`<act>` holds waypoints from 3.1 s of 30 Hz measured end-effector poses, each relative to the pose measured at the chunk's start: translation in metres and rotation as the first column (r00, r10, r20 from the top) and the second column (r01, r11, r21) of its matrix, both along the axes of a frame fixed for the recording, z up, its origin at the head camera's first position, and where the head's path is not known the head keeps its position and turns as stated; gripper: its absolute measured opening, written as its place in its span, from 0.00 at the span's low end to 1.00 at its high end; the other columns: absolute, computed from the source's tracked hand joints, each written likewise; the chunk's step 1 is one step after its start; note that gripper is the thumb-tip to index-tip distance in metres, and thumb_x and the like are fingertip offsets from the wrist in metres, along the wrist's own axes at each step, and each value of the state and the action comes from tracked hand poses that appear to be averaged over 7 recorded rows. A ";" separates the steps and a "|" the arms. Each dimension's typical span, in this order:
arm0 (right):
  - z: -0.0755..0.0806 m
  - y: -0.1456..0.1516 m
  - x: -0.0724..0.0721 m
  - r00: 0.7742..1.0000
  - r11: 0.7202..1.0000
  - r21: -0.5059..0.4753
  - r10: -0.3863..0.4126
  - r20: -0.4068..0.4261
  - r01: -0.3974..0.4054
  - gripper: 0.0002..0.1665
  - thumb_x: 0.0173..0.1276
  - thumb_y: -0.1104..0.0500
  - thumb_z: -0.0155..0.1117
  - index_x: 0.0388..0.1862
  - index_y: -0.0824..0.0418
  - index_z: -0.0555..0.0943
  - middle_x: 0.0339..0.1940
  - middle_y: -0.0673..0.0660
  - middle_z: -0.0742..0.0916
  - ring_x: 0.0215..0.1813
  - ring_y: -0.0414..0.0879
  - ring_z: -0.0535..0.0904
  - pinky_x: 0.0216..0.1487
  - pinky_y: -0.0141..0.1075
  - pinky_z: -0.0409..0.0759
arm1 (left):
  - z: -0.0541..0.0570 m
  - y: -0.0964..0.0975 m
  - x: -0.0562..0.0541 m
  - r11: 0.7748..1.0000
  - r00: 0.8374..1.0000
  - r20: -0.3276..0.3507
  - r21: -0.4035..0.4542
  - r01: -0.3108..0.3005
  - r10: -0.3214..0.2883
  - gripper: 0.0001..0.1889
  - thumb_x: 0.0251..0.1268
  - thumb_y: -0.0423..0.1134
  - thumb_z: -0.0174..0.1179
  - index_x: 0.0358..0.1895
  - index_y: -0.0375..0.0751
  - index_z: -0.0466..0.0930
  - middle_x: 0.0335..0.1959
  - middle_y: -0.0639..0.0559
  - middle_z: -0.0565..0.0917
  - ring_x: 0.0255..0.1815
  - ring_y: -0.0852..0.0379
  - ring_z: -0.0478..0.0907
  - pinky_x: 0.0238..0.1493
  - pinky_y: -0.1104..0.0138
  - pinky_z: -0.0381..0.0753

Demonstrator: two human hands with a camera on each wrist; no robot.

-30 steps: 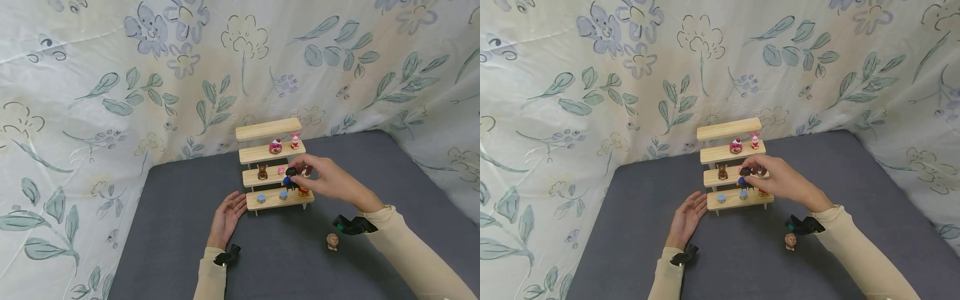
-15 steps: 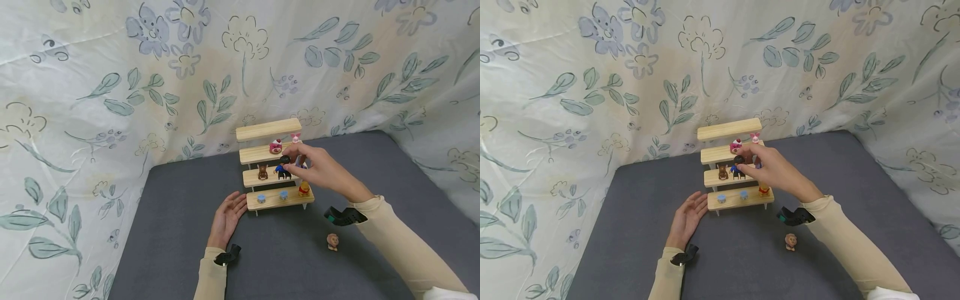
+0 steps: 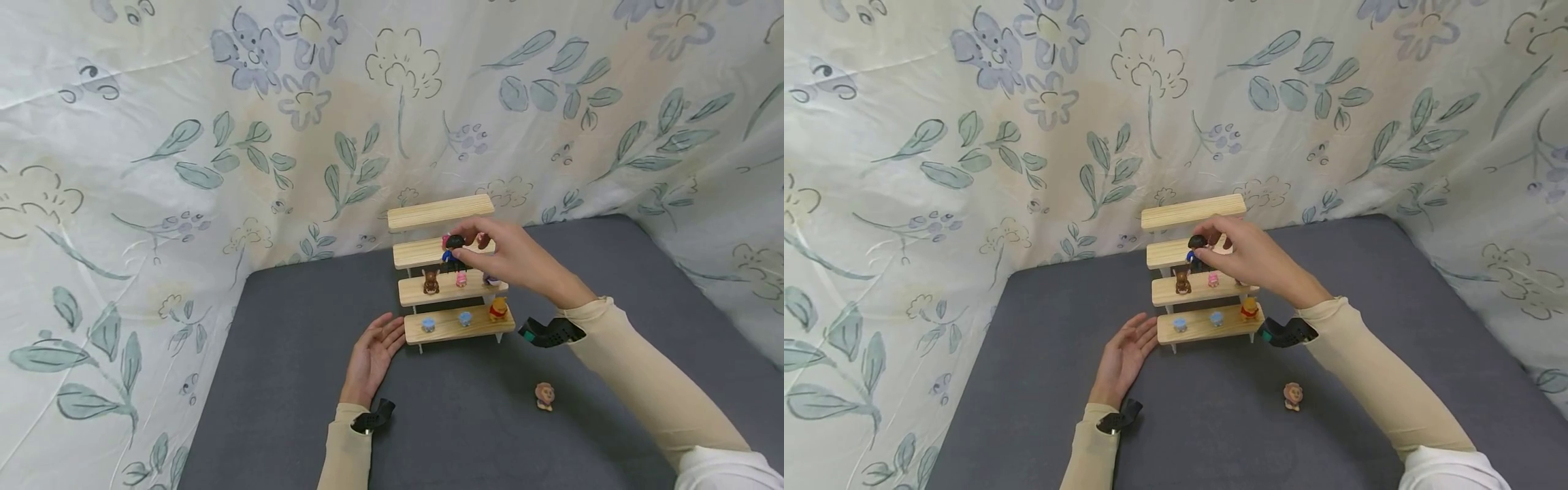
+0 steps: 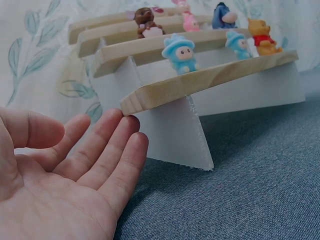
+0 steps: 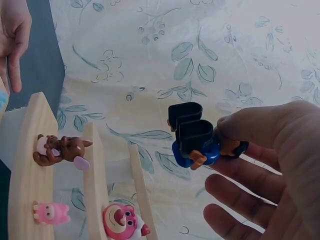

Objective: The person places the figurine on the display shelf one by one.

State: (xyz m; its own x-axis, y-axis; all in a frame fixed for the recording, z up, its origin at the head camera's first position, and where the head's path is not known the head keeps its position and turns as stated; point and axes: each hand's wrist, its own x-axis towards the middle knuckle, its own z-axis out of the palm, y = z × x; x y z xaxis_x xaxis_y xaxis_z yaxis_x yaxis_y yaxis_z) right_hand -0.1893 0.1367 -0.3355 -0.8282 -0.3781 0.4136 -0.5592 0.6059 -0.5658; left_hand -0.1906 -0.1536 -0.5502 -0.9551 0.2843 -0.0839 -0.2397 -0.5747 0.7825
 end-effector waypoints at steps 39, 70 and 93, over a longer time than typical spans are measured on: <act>-0.003 -0.036 -0.054 0.975 0.997 0.021 -0.073 -0.208 0.079 0.19 0.71 0.56 0.69 0.58 0.60 0.82 0.53 0.58 0.84 0.56 0.53 0.78 0.52 0.48 0.81 | 0.003 0.000 0.001 1.000 1.000 0.015 0.002 -0.009 0.009 0.27 0.84 0.39 0.41 0.78 0.30 0.53 0.62 0.44 0.79 0.64 0.53 0.80 0.65 0.63 0.81; -0.031 -0.057 -0.080 0.951 0.974 0.148 -0.126 -0.281 0.173 0.16 0.71 0.52 0.69 0.54 0.55 0.83 0.50 0.55 0.88 0.58 0.53 0.75 0.66 0.53 0.66 | 0.003 0.000 -0.001 1.000 1.000 0.017 0.023 -0.006 0.006 0.27 0.84 0.38 0.38 0.78 0.30 0.52 0.62 0.43 0.79 0.63 0.52 0.80 0.64 0.63 0.81; -0.040 -0.057 -0.084 0.959 0.957 0.223 -0.128 -0.254 0.187 0.16 0.71 0.50 0.68 0.55 0.52 0.83 0.53 0.52 0.88 0.61 0.53 0.76 0.73 0.54 0.62 | 0.002 -0.001 -0.001 1.000 1.000 0.024 0.014 -0.010 0.009 0.26 0.84 0.38 0.38 0.78 0.31 0.53 0.62 0.43 0.78 0.63 0.52 0.79 0.64 0.63 0.81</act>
